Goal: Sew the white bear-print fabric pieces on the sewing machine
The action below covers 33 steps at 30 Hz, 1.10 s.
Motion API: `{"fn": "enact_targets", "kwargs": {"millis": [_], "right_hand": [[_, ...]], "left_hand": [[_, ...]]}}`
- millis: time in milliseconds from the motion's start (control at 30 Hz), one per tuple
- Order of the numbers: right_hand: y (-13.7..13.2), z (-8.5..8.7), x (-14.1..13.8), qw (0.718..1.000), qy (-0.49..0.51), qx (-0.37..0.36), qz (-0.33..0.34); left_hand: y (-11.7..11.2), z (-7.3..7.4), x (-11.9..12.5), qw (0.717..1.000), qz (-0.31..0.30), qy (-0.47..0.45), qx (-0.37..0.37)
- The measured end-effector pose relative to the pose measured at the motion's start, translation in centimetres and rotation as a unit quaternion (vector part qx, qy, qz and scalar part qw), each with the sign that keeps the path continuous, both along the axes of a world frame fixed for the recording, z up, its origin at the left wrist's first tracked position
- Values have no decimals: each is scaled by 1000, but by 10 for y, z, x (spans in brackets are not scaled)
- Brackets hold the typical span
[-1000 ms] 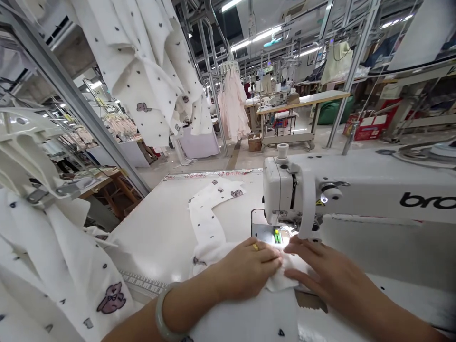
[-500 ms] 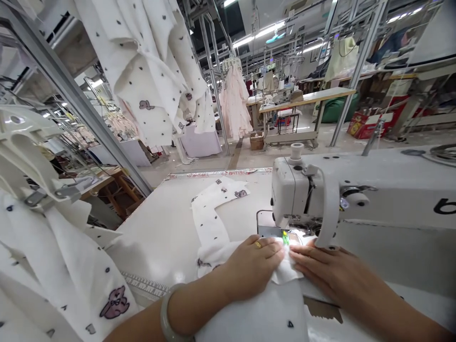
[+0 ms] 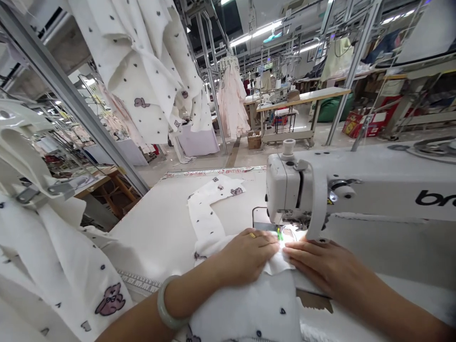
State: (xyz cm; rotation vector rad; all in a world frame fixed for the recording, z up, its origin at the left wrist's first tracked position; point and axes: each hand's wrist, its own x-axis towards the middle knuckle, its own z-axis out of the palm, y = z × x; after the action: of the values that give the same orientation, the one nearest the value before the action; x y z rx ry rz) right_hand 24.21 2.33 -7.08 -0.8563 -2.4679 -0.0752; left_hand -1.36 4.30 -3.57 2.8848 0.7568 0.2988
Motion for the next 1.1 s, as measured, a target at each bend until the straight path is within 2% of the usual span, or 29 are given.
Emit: {"fn": "enact_targets", "kwargs": {"millis": [133,267,333,433,500,600,733,800,967,1100], "right_hand": [[-5,6,2,1000,-19,-10,19],[-4,9,1,997,-32,55,36],[-2,9,0,996,-35,83,18],[0,9,0,995,-26,100,-18],[-1,11,1,996,-20,85,-20],[-5,15,2,1000,-16,23,0],[-10,19,1,997,-26,-74,20],[-10,19,0,996,-26,-89,10],[-2,12,3,1000,-8,-24,-10],[4,10,7,1000,-12,-11,-10]], "left_hand": [[-4,-2,-1,999,13,3,32],[-5,-7,0,997,-36,-3,69],[-1,-10,2,996,-42,6,81],[6,-13,6,994,-8,31,108],[8,-13,7,991,2,37,126],[4,-11,4,989,-10,36,141],[-3,-8,0,993,-22,22,113],[-2,-9,0,995,-14,24,98],[10,-12,5,997,38,51,44],[15,-11,5,996,64,59,12]]}}
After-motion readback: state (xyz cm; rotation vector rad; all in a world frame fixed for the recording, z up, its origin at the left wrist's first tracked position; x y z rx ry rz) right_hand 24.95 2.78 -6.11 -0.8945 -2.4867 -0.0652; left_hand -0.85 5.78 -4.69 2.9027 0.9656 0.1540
